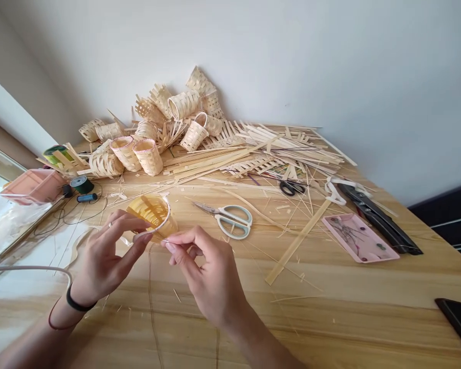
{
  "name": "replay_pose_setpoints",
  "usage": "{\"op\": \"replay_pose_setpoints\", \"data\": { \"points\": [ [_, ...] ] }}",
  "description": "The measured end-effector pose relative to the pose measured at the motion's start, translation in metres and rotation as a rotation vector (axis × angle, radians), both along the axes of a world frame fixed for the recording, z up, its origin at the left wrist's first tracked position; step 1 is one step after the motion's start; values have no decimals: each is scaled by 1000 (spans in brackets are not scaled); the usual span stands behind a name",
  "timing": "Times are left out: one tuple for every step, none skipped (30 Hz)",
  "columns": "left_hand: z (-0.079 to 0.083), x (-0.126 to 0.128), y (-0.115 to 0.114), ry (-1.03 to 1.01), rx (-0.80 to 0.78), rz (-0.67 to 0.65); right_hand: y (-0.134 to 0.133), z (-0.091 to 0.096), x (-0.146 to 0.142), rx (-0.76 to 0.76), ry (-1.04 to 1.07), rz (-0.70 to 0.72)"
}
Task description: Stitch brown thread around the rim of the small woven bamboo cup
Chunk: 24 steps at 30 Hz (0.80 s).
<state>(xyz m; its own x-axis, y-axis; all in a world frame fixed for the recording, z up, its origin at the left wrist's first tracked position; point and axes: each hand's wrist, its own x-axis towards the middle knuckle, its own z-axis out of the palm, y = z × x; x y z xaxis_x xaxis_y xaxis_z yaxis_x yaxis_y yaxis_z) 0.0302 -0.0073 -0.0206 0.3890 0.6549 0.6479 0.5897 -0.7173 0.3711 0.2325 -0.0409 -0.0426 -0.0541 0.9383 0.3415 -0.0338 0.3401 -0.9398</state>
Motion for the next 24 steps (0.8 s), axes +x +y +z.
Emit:
{"op": "replay_pose_setpoints", "data": {
  "points": [
    [0,-1,1,-4,6,-5,0,-1,0,13,-31,-6],
    [0,-2,2,-7,10,-13,1,-1,0,21,-57,-8],
    [0,-3,2,-10,11,-21,1,-1,1,23,-74,-5],
    [1,-3,2,-11,8,-30,1,-1,1,19,-79,3],
    [1,-3,1,-12,3,-41,1,1,2,11,-71,16],
    [2,-2,1,-8,-2,-54,2,2,3,-3,-50,32],
    [2,-2,0,-1,-6,-66,2,5,4,-23,-16,49],
    [3,-1,-1,9,-5,-75,3,8,6,-47,31,63],
    [3,-1,-1,19,0,-80,4,12,8,-74,85,74],
    [2,-1,-1,29,8,-79,6,15,10,-99,138,84],
    [2,-1,-1,36,19,-72,7,18,12,-119,184,89],
    [1,-2,-1,33,24,-66,9,20,15,-127,215,90],
    [1,-3,-1,33,32,-63,10,21,17,-125,235,84],
    [0,-4,-1,43,37,-61,11,22,19,-115,250,74],
    [0,-5,0,64,36,-66,12,22,21,-101,260,67],
    [-1,-5,-1,85,37,-66,13,22,22,-84,267,63],
    [-1,-6,-1,96,41,-74,14,22,23,-66,272,61],
    [-1,-6,-2,95,40,-79,15,22,23,-51,268,61],
    [0,-5,-2,99,33,-84,15,22,23,-41,253,59],
    [0,-5,-3,100,26,-93,15,22,24,-37,231,52],
    [1,-4,-4,103,22,-107,14,22,24,-37,203,44],
    [1,-3,-6,110,22,-127,13,23,24,-34,173,36],
    [2,-2,-6,114,26,-150,11,23,25,-28,136,36],
    [3,-1,-7,121,33,-174,9,24,25,-14,92,39]
  ]
}}
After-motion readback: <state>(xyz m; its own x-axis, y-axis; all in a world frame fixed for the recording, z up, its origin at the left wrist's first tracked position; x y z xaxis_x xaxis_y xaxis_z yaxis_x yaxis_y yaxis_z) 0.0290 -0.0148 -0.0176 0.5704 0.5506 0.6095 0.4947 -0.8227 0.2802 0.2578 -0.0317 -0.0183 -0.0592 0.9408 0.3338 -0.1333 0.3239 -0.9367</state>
